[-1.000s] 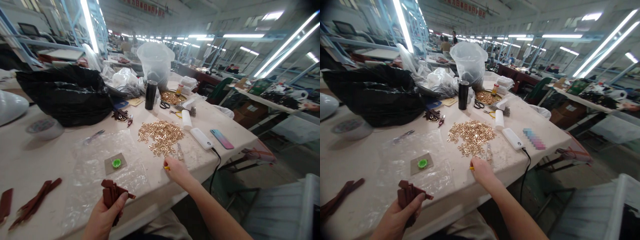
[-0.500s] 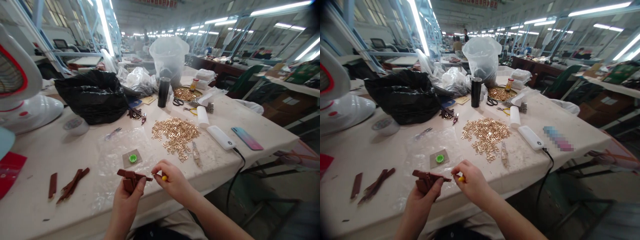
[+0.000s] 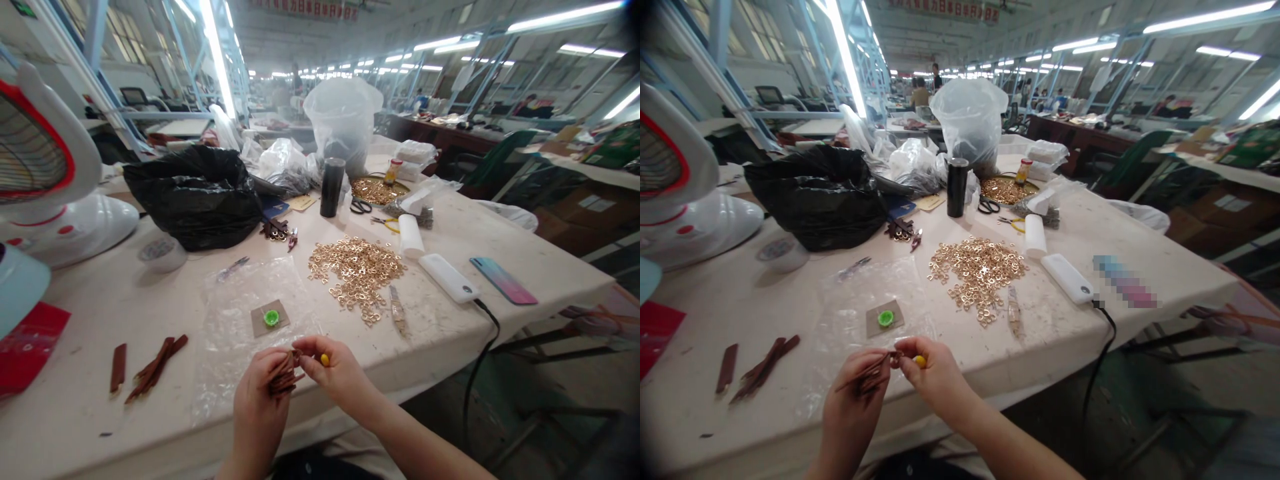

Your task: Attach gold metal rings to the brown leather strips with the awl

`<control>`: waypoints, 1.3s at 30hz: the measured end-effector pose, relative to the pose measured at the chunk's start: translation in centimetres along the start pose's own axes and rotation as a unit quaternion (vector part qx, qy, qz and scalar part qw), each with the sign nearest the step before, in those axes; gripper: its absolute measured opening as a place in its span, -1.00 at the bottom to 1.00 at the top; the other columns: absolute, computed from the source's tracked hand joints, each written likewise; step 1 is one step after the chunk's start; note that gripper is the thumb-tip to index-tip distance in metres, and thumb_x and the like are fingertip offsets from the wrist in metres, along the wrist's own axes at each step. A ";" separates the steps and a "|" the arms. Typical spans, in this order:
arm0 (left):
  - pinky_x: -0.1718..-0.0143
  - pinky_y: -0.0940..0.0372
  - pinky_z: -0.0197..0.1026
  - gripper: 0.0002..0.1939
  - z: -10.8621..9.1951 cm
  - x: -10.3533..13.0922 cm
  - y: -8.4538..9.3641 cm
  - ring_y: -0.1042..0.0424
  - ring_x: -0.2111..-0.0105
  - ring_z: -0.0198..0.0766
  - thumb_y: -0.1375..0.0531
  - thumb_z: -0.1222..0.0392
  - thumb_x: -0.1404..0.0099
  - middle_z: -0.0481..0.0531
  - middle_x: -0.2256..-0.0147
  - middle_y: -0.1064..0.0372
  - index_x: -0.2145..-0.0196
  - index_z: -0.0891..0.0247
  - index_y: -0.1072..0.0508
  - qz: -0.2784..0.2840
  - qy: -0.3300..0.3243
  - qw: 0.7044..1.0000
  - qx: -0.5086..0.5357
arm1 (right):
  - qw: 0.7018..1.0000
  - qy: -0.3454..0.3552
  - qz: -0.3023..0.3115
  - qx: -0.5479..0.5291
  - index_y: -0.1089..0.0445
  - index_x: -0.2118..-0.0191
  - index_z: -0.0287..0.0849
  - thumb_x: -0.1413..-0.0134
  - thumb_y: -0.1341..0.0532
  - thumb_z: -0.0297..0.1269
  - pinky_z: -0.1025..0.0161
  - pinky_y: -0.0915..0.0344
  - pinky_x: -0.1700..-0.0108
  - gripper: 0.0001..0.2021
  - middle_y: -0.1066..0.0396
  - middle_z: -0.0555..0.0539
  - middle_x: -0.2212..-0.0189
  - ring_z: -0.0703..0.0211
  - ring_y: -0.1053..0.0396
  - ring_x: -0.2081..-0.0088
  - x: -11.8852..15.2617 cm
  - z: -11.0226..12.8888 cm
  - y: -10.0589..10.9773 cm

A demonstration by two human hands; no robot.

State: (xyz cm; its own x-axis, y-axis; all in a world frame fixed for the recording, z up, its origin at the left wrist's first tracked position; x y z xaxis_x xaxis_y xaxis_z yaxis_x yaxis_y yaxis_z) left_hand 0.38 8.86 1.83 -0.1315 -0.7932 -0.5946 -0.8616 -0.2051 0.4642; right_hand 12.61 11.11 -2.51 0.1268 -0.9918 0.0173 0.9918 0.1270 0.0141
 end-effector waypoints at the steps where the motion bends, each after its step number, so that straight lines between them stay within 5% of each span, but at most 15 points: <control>1: 0.29 -0.34 -0.24 -0.72 0.1 0.0 0.0 -0.40 0.30 -0.28 -0.12 0.48 -0.10 -0.01 0.33 -0.35 0.26 0.17 -0.28 -0.002 0.010 1.000 0.005 | 1.000 0.002 -0.008 0.006 -0.40 0.25 -0.22 0.02 -0.18 -0.28 0.23 -0.37 0.27 -0.81 -0.49 -0.08 0.40 0.15 -0.44 0.34 0.0 -0.1 0.0; 7: 0.34 -0.33 -0.24 -0.83 0.5 -0.3 0.3 -0.41 0.38 -0.27 -0.14 0.38 -0.11 -0.02 0.39 -0.36 0.32 0.19 -0.30 -0.015 0.064 0.998 0.002 | 0.996 0.045 -0.028 0.067 -0.40 0.20 -0.20 0.01 -0.11 -0.39 0.20 -0.38 0.18 -0.77 -0.50 -0.12 0.29 0.13 -0.46 0.26 0.0 0.3 0.0; 15: 0.63 -0.20 -0.29 -0.82 4.5 1.0 -0.1 -0.33 0.65 -0.28 -0.20 0.08 -0.03 -0.11 0.64 -0.33 0.51 0.23 -0.32 -0.041 0.369 0.927 0.055 | 0.991 0.092 -0.013 0.091 -0.36 0.19 -0.27 -0.10 -0.06 -0.32 0.26 -0.38 0.33 -0.78 -0.46 -0.14 0.41 0.18 -0.44 0.39 0.3 0.9 -0.4; 20: 0.62 -0.17 -0.30 -0.82 3.8 1.0 0.0 -0.26 0.66 -0.33 -0.21 0.09 0.01 -0.15 0.66 -0.27 0.51 0.22 -0.31 -0.074 0.377 0.920 0.070 | 0.970 0.140 -0.036 0.193 -0.35 0.17 -0.25 -0.11 -0.02 -0.40 0.20 -0.35 0.27 -0.78 -0.45 -0.17 0.36 0.13 -0.40 0.33 0.6 1.9 -0.5; 28: 0.61 -0.15 -0.28 -0.78 4.9 1.5 0.0 -0.25 0.63 -0.31 -0.21 0.06 0.02 -0.12 0.65 -0.27 0.52 0.24 -0.30 -0.044 0.430 0.899 0.071 | 0.968 0.170 -0.002 0.183 -0.28 0.07 -0.20 -0.14 0.01 -0.43 0.26 -0.34 0.27 -0.74 -0.43 -0.13 0.33 0.19 -0.39 0.32 1.0 2.0 -1.1; 39: 0.61 -0.07 -0.30 -0.79 4.1 2.3 -0.5 -0.16 0.65 -0.36 -0.24 0.08 0.05 -0.18 0.69 -0.17 0.56 0.25 -0.32 -0.079 0.452 0.882 0.104 | 0.968 0.171 -0.001 0.186 -0.22 0.02 -0.17 -0.14 0.02 -0.44 0.25 -0.31 0.26 -0.71 -0.39 -0.11 0.34 0.18 -0.35 0.33 1.0 1.9 -1.4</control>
State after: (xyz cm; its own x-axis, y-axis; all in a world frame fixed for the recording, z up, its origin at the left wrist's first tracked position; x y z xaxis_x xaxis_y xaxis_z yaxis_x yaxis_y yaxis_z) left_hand -1.53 9.49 -2.44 0.3619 -0.9168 0.1686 -0.9181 -0.3192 0.2350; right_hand 11.29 9.92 -0.66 0.1857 -0.9312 -0.3137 0.9256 0.0586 0.3740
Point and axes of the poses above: each hand's wrist, its own x-axis away from the middle knuckle, its own y-axis out of the back of the hand, z = x × y, the point moved 9 cm from there along -x, towards the middle knuckle
